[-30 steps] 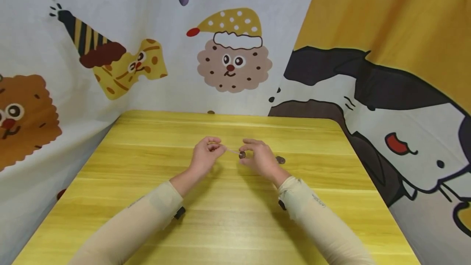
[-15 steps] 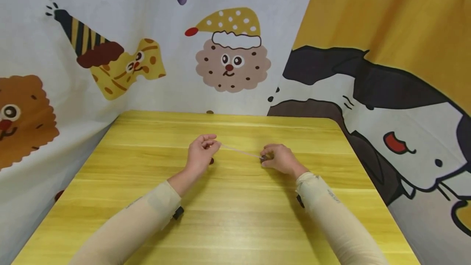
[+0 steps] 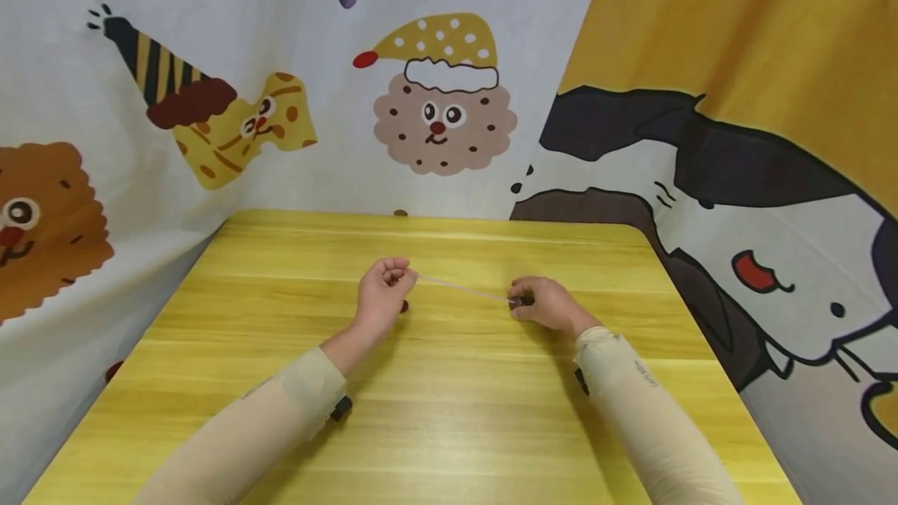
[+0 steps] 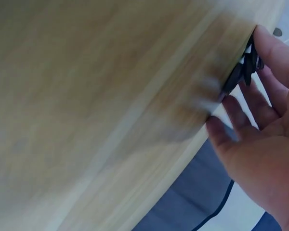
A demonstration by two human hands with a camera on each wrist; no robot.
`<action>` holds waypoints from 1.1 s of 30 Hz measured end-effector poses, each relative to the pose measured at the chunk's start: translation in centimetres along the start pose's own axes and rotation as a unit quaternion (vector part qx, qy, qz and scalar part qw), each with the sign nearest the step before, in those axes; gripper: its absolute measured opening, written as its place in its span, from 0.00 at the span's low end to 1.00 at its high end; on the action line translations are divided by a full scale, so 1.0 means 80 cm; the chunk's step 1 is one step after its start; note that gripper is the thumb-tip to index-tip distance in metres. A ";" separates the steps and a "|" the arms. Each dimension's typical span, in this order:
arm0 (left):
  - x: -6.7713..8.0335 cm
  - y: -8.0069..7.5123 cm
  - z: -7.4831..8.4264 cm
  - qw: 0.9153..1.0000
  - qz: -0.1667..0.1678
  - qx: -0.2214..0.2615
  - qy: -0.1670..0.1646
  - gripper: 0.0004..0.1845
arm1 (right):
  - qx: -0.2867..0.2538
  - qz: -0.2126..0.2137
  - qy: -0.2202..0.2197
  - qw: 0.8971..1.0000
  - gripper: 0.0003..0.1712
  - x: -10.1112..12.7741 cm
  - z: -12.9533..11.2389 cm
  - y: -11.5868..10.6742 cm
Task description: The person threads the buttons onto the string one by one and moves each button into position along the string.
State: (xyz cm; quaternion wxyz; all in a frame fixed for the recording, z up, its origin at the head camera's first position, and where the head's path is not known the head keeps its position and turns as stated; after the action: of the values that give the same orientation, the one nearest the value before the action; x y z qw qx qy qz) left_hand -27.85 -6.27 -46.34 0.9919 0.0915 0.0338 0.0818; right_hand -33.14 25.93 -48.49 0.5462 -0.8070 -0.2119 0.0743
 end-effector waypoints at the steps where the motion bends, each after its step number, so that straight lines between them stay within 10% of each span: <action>1: 0.000 0.000 -0.001 1.000 0.001 0.001 -0.001 0.10 | -0.001 -0.003 -0.001 1.000 0.21 0.002 0.002 -0.001; 14: 0.009 0.012 -0.012 0.995 0.005 0.086 -0.053 0.11 | -0.028 -0.015 0.022 0.999 0.21 0.002 0.021 -0.002; 23: 0.010 0.004 -0.022 0.989 0.064 0.127 -0.032 0.10 | -0.035 -0.013 0.020 0.999 0.22 -0.001 0.016 0.008; 33: 0.008 0.012 -0.026 0.985 0.063 0.159 -0.036 0.10 | -0.007 -0.011 0.037 0.999 0.43 0.002 -0.023 -0.010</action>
State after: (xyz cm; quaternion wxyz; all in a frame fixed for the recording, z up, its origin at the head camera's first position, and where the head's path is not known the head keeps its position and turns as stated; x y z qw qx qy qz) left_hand -27.53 -4.90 -48.23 0.9581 0.2530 0.0053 0.1341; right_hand -32.58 24.65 -47.02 0.5490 -0.8104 -0.2011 0.0374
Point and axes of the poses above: each hand's wrist, its own x-axis away from the middle knuckle, its own y-axis out of the palm, z = x × y, the point moved 4 cm from there along -x, towards the middle knuckle, and after that the axes turned 12 degrees about x, right-handed, at the moved point
